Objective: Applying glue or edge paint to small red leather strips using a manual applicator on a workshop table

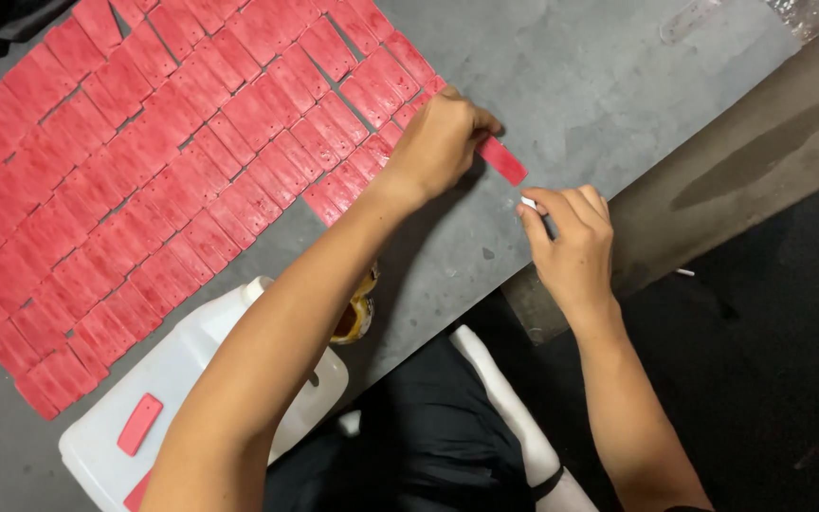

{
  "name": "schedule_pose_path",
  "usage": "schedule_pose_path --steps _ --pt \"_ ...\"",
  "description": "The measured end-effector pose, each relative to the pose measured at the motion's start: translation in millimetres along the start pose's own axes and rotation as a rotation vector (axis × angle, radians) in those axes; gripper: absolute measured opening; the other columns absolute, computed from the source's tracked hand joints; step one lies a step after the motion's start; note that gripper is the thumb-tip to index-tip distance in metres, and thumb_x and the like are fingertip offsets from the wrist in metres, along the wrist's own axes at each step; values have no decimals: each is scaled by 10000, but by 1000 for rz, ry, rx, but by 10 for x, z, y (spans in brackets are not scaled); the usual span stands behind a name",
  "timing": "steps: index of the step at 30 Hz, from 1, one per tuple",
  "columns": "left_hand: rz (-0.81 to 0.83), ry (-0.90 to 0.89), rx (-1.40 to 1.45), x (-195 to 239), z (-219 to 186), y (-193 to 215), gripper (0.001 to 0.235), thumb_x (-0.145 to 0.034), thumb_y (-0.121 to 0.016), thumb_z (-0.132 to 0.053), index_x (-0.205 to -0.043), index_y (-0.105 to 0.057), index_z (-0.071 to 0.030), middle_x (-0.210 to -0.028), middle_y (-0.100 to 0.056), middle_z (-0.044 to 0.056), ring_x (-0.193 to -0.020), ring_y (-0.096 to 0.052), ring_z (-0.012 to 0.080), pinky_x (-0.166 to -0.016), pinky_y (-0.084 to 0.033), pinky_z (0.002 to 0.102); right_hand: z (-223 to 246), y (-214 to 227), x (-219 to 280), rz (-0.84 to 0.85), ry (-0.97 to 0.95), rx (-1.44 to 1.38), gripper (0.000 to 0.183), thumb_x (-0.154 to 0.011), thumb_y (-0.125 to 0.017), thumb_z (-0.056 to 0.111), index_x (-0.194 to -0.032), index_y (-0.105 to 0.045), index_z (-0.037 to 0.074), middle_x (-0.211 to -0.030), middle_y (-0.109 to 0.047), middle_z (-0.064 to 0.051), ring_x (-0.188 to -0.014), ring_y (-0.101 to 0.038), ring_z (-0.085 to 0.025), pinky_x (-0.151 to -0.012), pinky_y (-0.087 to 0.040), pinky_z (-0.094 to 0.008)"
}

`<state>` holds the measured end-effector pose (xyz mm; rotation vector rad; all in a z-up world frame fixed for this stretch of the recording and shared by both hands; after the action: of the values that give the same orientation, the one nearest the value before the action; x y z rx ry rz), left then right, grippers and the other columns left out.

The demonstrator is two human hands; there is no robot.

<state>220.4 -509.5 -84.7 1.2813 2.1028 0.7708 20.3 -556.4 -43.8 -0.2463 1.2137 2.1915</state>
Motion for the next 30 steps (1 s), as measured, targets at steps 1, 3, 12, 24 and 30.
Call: schedule_pose_path --steps 1,3,12,24,30 --pt "-7 -45 -74 3 1 -12 232 -864 -640 43 -1003 -802 -50 -825 -765 135 -888 -621 359 -657 -540 453 -34 -49 -24 18 34 49 109 -988 -772 5 -1075 -751 67 -914 -662 -39 -830 -529 -259 -792 -424 -379" --pt "-17 -112 -120 -5 -51 16 308 -791 -586 95 -986 -779 -44 -739 -700 136 -828 -575 357 -626 -492 451 -133 -115 -38 22 24 44 150 -981 -788 2 -1109 -728 51 -896 -624 -34 -821 -517 -259 -798 -441 -381" --pt "-30 -238 -358 -34 -127 -36 286 -719 -573 113 -933 -677 -45 -633 -596 149 -779 -544 368 -606 -451 500 -239 -225 -22 15 4 49 135 -937 -838 16 -999 -723 46 -854 -602 -54 -838 -530 -269 -793 -455 -397" --pt "-58 -348 -795 1 -399 66 54 -805 -646 -167 -857 -656 -176 -655 -648 28 -803 -563 274 -681 -407 402 -138 -196 -143 -5 52 17 60 -972 -793 -22 -1019 -769 6 -899 -658 -104 -832 -531 -290 -780 -478 -400" --pt "-231 -351 -756 59 -629 622 158 -801 -700 -165 -912 -596 -122 -733 -630 55 -814 -524 275 -678 -386 407 -124 -246 -165 -30 91 5 53 -976 -791 -33 -1006 -755 -6 -910 -675 -114 -833 -546 -288 -747 -488 -383"
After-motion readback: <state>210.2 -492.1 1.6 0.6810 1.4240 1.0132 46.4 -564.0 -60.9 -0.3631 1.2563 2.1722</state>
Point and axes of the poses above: each hand's wrist, its own x-axis away from the middle knuckle, its own y-axis out of the back of the hand, z = x × y, the point moved 6 cm from there along -x, towards the middle knuckle
